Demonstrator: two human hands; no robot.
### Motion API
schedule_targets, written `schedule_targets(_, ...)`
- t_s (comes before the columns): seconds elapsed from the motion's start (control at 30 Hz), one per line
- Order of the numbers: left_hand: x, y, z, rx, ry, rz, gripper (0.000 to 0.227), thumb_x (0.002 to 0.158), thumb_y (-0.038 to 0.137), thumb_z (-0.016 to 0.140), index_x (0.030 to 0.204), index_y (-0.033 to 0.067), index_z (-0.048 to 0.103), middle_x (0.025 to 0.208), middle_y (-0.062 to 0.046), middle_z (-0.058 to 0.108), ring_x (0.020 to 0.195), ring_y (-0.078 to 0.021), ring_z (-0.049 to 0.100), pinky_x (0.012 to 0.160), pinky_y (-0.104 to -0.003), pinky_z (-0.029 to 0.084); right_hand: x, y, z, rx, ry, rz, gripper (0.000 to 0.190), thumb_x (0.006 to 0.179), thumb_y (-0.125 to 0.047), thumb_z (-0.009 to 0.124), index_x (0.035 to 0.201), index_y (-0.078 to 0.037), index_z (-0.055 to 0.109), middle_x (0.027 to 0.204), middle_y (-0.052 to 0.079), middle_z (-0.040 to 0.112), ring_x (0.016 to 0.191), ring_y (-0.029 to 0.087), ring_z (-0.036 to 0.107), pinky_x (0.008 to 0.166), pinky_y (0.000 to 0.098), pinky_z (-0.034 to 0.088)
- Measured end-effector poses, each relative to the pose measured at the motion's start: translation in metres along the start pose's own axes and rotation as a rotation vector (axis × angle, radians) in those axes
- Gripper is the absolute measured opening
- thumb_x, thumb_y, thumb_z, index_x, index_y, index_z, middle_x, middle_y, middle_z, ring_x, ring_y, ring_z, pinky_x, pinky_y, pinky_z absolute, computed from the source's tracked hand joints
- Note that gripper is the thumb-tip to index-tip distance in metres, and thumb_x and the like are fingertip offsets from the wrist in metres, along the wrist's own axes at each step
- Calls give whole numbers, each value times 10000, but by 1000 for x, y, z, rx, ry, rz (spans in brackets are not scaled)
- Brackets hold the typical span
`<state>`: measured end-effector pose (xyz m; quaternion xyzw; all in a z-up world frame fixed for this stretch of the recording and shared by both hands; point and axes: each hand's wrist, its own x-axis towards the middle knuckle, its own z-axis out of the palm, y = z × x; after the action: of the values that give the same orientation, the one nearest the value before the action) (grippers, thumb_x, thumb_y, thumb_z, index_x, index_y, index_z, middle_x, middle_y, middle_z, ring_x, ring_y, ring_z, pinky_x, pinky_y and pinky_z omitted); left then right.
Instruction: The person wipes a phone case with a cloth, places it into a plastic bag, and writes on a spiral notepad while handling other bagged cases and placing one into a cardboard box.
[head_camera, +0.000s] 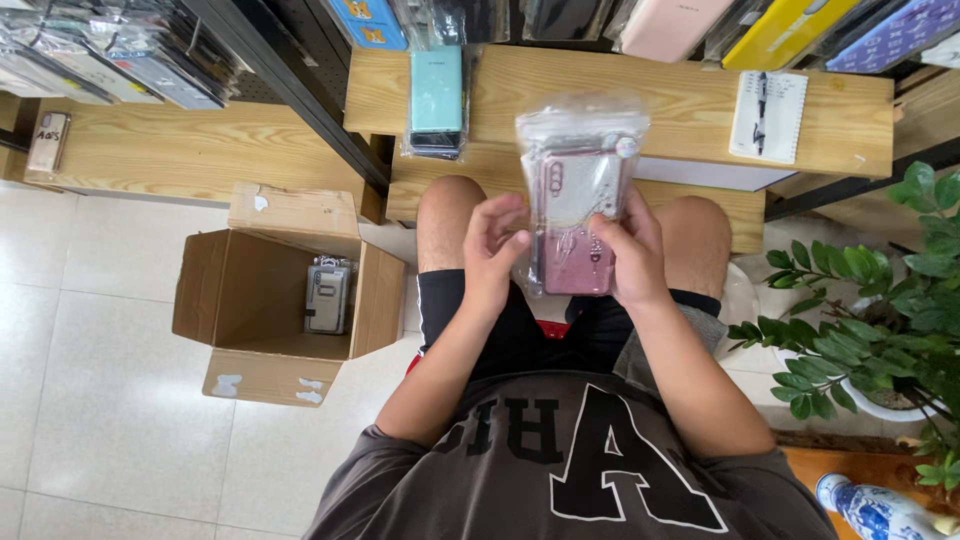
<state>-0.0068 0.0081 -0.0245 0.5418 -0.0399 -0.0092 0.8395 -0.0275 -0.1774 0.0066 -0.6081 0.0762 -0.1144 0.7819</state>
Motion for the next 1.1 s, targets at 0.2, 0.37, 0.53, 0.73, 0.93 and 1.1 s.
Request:
schedule_targets(0.2, 3, 0, 1, 48, -156, -41, 789, 979, 153, 771, 1658, 76, 376, 1570, -160, 521, 1481, -237, 441, 1240, -478, 365, -16, -6, 24, -145, -266, -110, 877, 926, -162, 731, 1676, -35, 295, 1612, 211, 481, 1467, 309, 452, 1213, 470, 364)
schedule_targets(0.37, 0, 45, 20, 235, -110, 32, 868, 1072, 198, 628, 1706, -31, 81, 1695, -346, 231, 1602, -446, 181, 1322, -590, 134, -41, -15, 40, -486, -304, -250, 990, 998, -147, 681, 1681, 72, -2, 1681, 447, 95, 1557, 598, 101, 1272, 678, 117)
schedule_targets(0.53, 2, 28, 0, 399, -175, 98, 813, 1087, 267, 593, 1715, 11, 145, 1633, -313, 392, 1561, -425, 336, 1281, -589, 269, -47, 24, 27, -764, -281, -461, 1022, 1035, -233, 703, 1664, 100, -30, 1664, 427, 122, 1551, 603, 185, 1271, 635, 202)
schedule_targets(0.73, 4, 40, 6, 402, -263, 102, 854, 1065, 277, 646, 1725, 42, 158, 1631, -303, 428, 1537, -429, 381, 1248, -604, 333, -41, 10, 28, -643, -316, -454, 1054, 998, -155, 725, 1670, 87, -50, 1687, 360, 145, 1590, 520, 175, 1308, 597, 145)
schedule_targets(0.93, 1, 38, 3, 410, -189, 119, 843, 1067, 268, 658, 1728, 54, 180, 1645, -276, 420, 1548, -396, 375, 1261, -578, 331, -39, 5, 26, -558, -345, -384, 952, 1056, -260, 663, 1694, 32, 20, 1721, 316, 154, 1609, 441, 187, 1313, 561, 156)
schedule_targets(1.1, 3, 13, -13, 399, -218, 123, 897, 1015, 244, 721, 1721, 37, 208, 1594, -280, 481, 1514, -372, 434, 1223, -567, 375, -39, 5, 20, -589, -343, -451, 1069, 883, -230, 848, 1660, 82, 184, 1508, 279, 436, 1419, 464, 478, 1198, 554, 351)
